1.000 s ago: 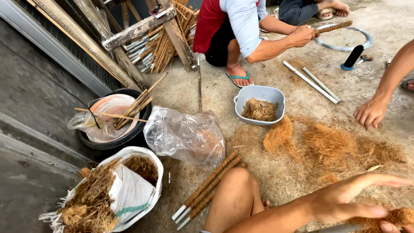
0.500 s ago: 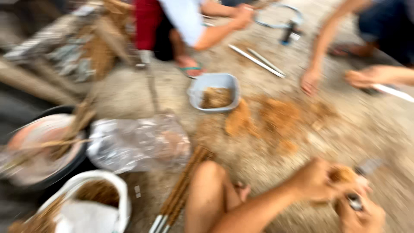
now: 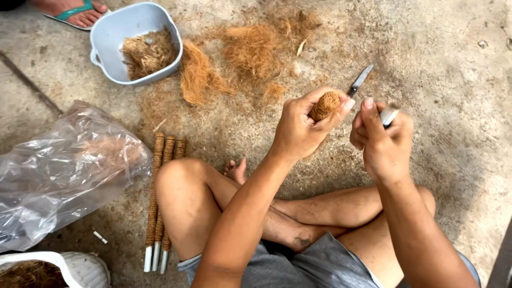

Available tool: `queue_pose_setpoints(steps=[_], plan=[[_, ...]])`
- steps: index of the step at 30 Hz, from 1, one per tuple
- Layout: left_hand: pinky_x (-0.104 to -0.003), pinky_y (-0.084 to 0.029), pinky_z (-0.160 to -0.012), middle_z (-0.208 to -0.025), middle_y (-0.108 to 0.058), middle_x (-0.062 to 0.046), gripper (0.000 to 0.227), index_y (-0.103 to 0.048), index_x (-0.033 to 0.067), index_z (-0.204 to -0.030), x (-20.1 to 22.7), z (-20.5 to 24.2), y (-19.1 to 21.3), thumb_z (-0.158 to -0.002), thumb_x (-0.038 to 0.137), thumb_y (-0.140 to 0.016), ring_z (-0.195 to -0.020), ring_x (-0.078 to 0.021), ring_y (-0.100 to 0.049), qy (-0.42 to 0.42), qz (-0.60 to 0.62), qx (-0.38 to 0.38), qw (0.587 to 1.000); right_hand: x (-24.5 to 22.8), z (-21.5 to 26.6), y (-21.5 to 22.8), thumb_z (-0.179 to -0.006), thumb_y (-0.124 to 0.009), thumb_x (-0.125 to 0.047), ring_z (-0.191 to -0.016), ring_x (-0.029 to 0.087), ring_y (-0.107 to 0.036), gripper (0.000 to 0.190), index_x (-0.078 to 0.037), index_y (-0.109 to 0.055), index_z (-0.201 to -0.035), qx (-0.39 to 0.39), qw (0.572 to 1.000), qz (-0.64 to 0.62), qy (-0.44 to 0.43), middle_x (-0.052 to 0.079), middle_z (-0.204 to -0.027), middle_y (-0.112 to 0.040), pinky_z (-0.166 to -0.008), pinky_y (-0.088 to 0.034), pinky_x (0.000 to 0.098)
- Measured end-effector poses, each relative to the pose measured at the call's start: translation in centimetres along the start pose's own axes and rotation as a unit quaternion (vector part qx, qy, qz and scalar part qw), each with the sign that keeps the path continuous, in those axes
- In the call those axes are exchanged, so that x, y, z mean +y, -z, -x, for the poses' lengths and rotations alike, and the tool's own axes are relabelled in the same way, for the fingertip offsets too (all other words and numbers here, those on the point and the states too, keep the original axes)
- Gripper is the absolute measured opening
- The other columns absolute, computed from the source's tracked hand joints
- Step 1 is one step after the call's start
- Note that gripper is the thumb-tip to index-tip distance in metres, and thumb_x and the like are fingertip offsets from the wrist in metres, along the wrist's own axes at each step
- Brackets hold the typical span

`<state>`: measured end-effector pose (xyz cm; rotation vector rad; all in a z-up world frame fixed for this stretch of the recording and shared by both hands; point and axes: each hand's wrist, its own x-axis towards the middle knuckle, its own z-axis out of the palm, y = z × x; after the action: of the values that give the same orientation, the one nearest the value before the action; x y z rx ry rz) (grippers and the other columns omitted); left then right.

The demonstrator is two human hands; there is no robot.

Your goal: The person sits on the floor and wraps coconut coir around a white PVC pipe handle. They use their hands to twist and secure the fibers, occasionally picking up more coir from a nearby pile. Other workers are visible in the background performing similar tasks.

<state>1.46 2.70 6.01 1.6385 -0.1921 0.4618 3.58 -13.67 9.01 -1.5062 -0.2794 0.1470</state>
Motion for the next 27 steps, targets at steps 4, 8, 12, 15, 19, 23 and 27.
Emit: queue_pose_setpoints(steps=[4,8,12,15,19,23,27], plan=[[-0.025,-0.031,-0.04,-0.057,-0.06,0.005,0.017,-0.07,0.0089,-0.097,-0.2,0.0,0.3,-0.101,0.026,-0.069,-0.042,-0.0041,-0.047,0.032,-0.041,-0.044,0.998,-0.2,-1.4,1.0,-0.109,-0.059,-0.016,-0.045,0.006,-0.032,0.038,-0.008,-0.053,-0.072,-0.01,0.999,0.006,-0.033,-0.005,-0.056,-0.04,-0.042,-0.024,0.025],[-0.023,-0.043,-0.045,-0.067,-0.067,0.003,0.016,-0.072,0.0075,-0.109,1.0,0.2,0.5,-0.101,0.021,-0.068,-0.051,-0.004,-0.059,0.008,-0.044,-0.024,0.999,-0.4,-2.3,0.7,-0.107,-0.063,-0.014,-0.047,0.003,-0.033,0.037,-0.014,-0.051,-0.072,0.008,0.996,-0.053,-0.065,-0.007,-0.06,-0.041,-0.043,-0.024,0.0237],[-0.024,-0.049,-0.047,-0.066,-0.068,0.003,0.019,-0.073,0.0077,-0.108,0.7,0.6,0.7,-0.096,0.022,-0.07,-0.051,-0.0052,-0.061,0.005,-0.087,-0.066,0.994,0.0,-3.3,0.9,-0.108,-0.065,-0.015,-0.048,0.004,-0.036,0.038,-0.016,-0.053,-0.072,0.023,0.996,-0.037,-0.078,-0.008,-0.06,-0.043,-0.043,-0.024,0.0248],[-0.025,-0.051,-0.048,-0.064,-0.068,0.003,0.018,-0.073,0.0084,-0.104,0.4,0.9,0.6,-0.095,0.024,-0.072,-0.05,-0.0059,-0.061,0.028,-0.103,-0.11,0.988,0.5,-4.3,1.3,-0.108,-0.065,-0.016,-0.048,0.005,-0.037,0.039,-0.016,-0.054,-0.071,0.008,0.998,-0.003,-0.061,-0.007,-0.06,-0.045,-0.044,-0.025,0.0255],[-0.023,-0.054,-0.049,-0.066,-0.069,0.005,0.016,-0.074,0.0104,-0.1,0.9,0.6,0.7,-0.096,0.026,-0.071,-0.05,-0.0046,-0.062,0.036,-0.067,-0.139,0.987,0.9,-5.9,1.1,-0.109,-0.067,-0.017,-0.049,0.005,-0.034,0.042,-0.015,-0.053,-0.07,-0.016,0.998,0.038,-0.043,-0.007,-0.06,-0.044,-0.045,-0.023,0.0256],[-0.024,-0.046,-0.039,-0.057,-0.065,0.005,0.02,-0.075,0.0129,-0.094,1.5,0.7,1.4,-0.094,0.033,-0.07,-0.042,-0.005,-0.055,0.072,-0.047,-0.152,0.985,0.5,-6.1,0.9,-0.109,-0.066,-0.021,-0.043,0.005,-0.032,0.044,-0.016,-0.051,-0.068,-0.048,0.997,0.035,-0.049,-0.007,-0.055,-0.042,-0.041,-0.022,0.0264],[-0.027,-0.035,-0.042,-0.05,-0.055,0.005,0.036,-0.066,0.0136,-0.074,1.1,1.2,2.3,-0.097,0.042,-0.07,-0.041,-0.0062,-0.05,0.06,-0.088,-0.113,0.988,-0.2,-5.9,0.2,-0.111,-0.065,-0.02,-0.047,0.004,-0.032,0.045,-0.015,-0.049,-0.07,-0.056,0.997,0.035,-0.046,-0.007,-0.058,-0.041,-0.043,-0.021,0.0257]])
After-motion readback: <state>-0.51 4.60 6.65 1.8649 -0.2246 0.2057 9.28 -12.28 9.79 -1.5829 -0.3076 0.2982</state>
